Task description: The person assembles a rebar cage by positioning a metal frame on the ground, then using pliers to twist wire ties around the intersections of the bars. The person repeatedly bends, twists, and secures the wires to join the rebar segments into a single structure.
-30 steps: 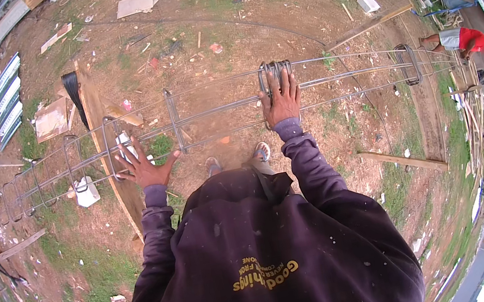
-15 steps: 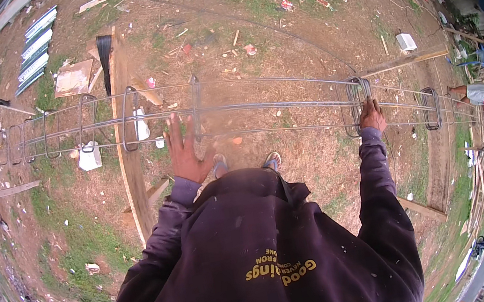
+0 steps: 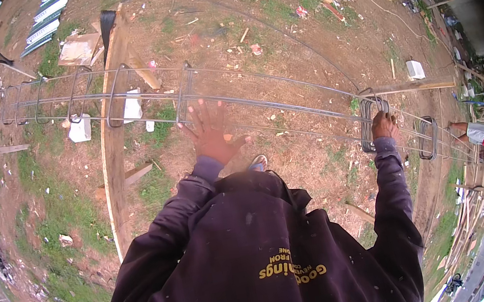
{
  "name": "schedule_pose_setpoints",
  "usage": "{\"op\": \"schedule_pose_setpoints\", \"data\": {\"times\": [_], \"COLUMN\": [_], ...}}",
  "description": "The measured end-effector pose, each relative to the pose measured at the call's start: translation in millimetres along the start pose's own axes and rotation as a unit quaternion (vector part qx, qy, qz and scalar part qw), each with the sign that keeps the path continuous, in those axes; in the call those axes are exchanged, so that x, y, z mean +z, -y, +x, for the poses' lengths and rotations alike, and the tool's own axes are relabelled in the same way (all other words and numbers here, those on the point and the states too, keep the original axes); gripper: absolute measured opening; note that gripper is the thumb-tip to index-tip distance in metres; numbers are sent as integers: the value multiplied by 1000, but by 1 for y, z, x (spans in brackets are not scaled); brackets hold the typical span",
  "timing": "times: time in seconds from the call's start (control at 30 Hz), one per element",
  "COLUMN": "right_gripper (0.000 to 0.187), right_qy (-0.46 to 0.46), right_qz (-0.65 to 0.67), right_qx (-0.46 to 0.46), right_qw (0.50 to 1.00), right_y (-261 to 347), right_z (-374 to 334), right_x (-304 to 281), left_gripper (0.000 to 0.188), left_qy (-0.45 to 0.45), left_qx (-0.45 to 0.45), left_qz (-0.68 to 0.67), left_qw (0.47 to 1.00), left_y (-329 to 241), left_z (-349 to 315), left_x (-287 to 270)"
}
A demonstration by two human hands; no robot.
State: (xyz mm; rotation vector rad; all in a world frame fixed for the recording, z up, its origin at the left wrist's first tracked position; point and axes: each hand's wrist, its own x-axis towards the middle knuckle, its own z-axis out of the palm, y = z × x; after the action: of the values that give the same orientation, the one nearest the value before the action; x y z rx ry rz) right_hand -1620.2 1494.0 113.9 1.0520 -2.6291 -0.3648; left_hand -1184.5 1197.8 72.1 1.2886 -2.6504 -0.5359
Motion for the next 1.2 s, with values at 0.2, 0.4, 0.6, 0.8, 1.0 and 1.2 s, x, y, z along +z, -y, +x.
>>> {"op": "schedule_pose_setpoints", "data": {"times": [0.2,0.4,0.6,0.8,1.0,1.2], "right_gripper": [19,21,23,24,27,35], "right_qy": [7,54,69,36,71,20], "right_qz": [255,447,454,480,499,522], "right_qx": [17,28,20,4,2,44], "right_qw": [967,892,888,877,864,851], "right_y": [117,244,299,318,324,249], "right_z": [-9,-15,-6,6,7,-5], "right_x": [-51,-77,-92,-90,-87,-74], "left_gripper": [130,137,140,139,143,141], "left_qy": [-56,-52,-44,-25,-41,-73], "left_qx": [-26,-46,-81,-83,-78,-55], "left_qz": [3,6,16,20,33,34], "left_qw": [998,998,996,996,996,995], "left_y": [-13,-18,-29,-33,-32,-24], "left_z": [3,8,22,21,24,24], "left_x": [4,4,10,7,11,26]}}
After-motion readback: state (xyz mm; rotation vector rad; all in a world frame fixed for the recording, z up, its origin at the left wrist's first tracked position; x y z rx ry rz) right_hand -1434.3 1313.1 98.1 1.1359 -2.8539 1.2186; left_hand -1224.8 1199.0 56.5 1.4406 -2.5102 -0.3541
